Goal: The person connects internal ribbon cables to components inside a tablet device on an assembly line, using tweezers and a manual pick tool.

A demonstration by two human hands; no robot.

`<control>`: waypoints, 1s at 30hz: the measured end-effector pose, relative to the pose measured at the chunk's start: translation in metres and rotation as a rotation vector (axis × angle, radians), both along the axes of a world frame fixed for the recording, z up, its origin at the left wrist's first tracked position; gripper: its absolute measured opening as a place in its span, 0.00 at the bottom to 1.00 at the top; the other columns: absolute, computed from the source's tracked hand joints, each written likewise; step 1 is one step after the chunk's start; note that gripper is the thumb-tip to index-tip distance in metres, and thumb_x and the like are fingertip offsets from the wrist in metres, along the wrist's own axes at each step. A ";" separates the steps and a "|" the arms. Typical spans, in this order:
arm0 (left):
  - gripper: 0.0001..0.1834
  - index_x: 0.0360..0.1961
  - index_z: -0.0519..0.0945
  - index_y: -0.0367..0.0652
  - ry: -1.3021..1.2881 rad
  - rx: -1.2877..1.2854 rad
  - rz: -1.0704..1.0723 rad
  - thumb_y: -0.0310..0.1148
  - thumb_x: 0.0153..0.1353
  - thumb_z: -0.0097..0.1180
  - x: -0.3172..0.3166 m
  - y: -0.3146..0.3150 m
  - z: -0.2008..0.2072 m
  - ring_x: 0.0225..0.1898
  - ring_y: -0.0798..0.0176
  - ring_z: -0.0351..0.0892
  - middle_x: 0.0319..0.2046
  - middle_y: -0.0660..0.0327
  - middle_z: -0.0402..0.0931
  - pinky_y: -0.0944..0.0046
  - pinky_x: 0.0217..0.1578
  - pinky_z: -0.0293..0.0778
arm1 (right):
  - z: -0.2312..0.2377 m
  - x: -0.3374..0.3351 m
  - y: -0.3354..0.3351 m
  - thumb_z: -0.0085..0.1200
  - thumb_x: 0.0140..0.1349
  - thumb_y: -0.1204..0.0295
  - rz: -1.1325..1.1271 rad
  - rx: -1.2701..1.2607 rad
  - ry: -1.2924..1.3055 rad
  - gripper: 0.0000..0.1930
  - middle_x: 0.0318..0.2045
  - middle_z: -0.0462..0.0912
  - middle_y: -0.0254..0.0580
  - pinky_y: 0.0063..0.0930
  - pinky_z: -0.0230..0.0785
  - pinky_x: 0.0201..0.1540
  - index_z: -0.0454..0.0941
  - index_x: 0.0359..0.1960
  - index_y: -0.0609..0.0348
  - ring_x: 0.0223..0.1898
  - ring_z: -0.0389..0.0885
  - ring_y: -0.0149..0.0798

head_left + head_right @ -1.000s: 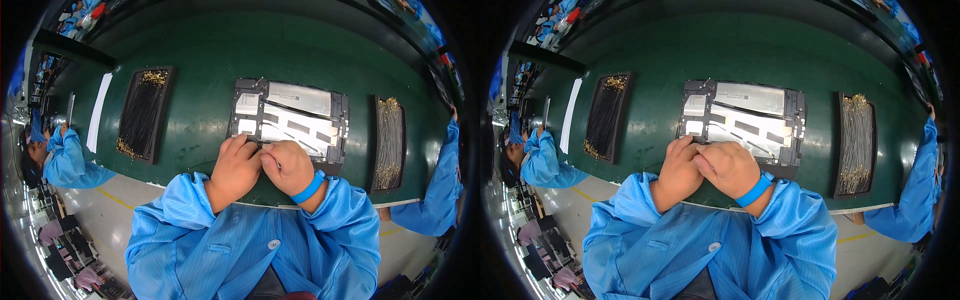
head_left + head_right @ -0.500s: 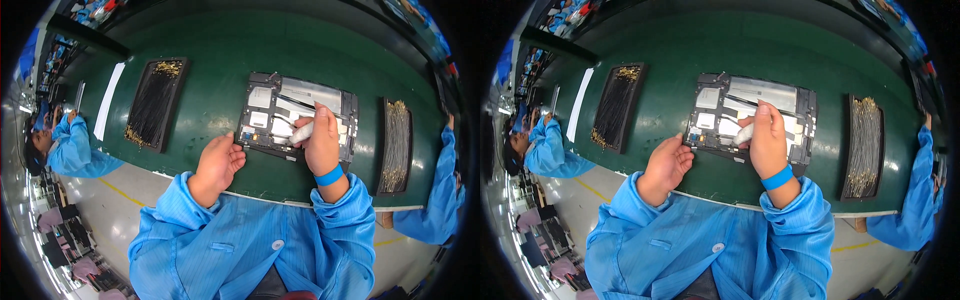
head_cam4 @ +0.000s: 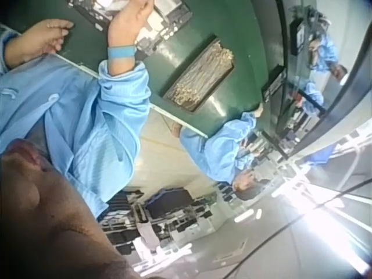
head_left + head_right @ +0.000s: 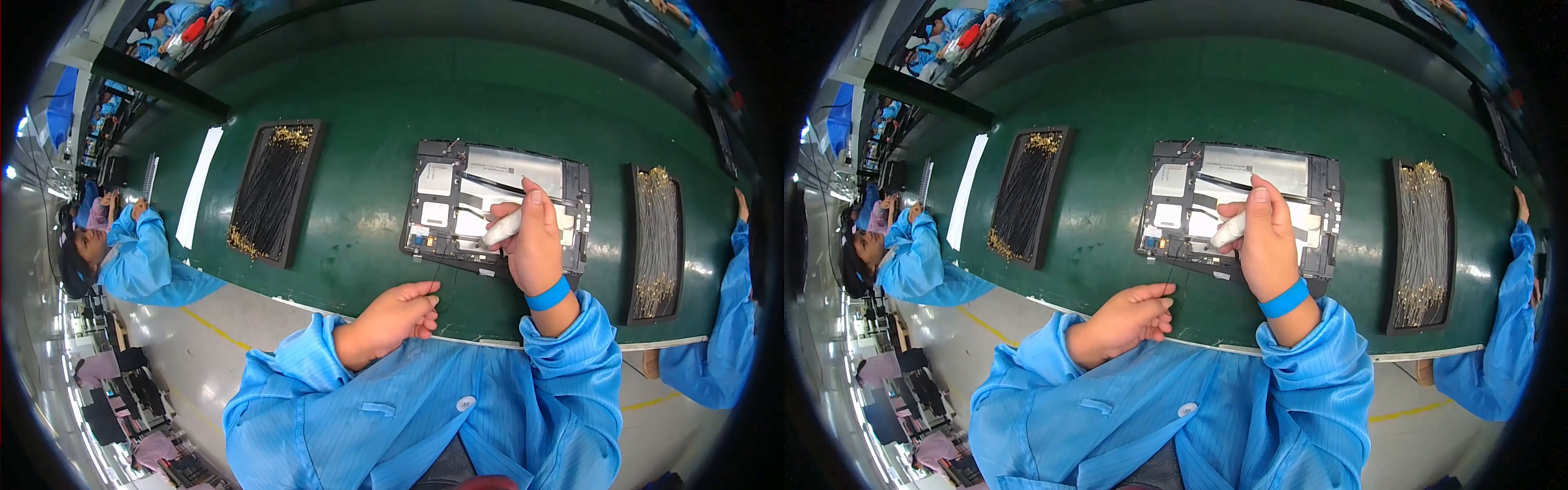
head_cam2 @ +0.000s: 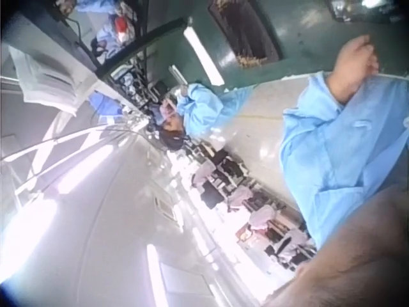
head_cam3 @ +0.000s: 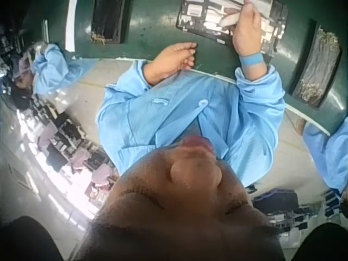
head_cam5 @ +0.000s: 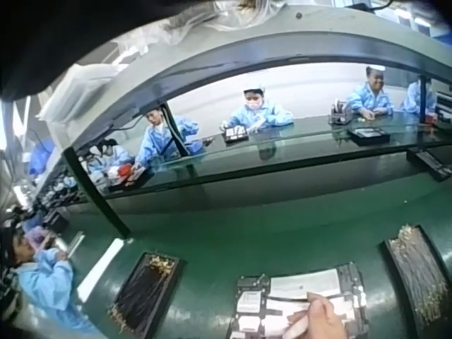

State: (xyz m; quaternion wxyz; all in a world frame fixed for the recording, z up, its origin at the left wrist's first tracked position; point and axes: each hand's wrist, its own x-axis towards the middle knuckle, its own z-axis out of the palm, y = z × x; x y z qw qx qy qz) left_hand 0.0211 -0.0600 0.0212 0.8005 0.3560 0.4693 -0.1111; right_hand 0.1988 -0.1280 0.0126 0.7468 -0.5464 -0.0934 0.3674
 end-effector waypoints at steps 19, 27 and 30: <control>0.10 0.35 0.69 0.44 -0.232 -0.154 -0.089 0.37 0.53 0.47 0.017 0.023 -0.020 0.21 0.70 0.70 0.21 0.66 0.68 0.71 0.23 0.70 | 0.031 0.005 0.038 0.43 0.49 0.59 0.917 -0.649 -0.871 0.20 0.36 0.74 0.53 0.32 0.62 0.43 0.71 0.40 0.59 0.39 0.71 0.49; 0.12 0.35 0.69 0.44 -0.261 -0.250 -0.112 0.40 0.54 0.46 0.016 0.032 -0.023 0.23 0.69 0.72 0.21 0.66 0.69 0.69 0.24 0.71 | 0.038 0.007 0.029 0.46 0.49 0.61 0.671 -0.649 -0.689 0.15 0.26 0.76 0.50 0.30 0.65 0.36 0.73 0.31 0.61 0.32 0.74 0.46; 0.15 0.38 0.68 0.43 -0.388 -0.414 -0.059 0.42 0.55 0.45 0.011 0.040 -0.025 0.25 0.67 0.73 0.25 0.64 0.71 0.66 0.28 0.71 | -0.013 0.061 -0.011 0.46 0.52 0.65 0.208 -0.617 -0.806 0.13 0.29 0.74 0.42 0.26 0.64 0.33 0.72 0.33 0.61 0.30 0.71 0.33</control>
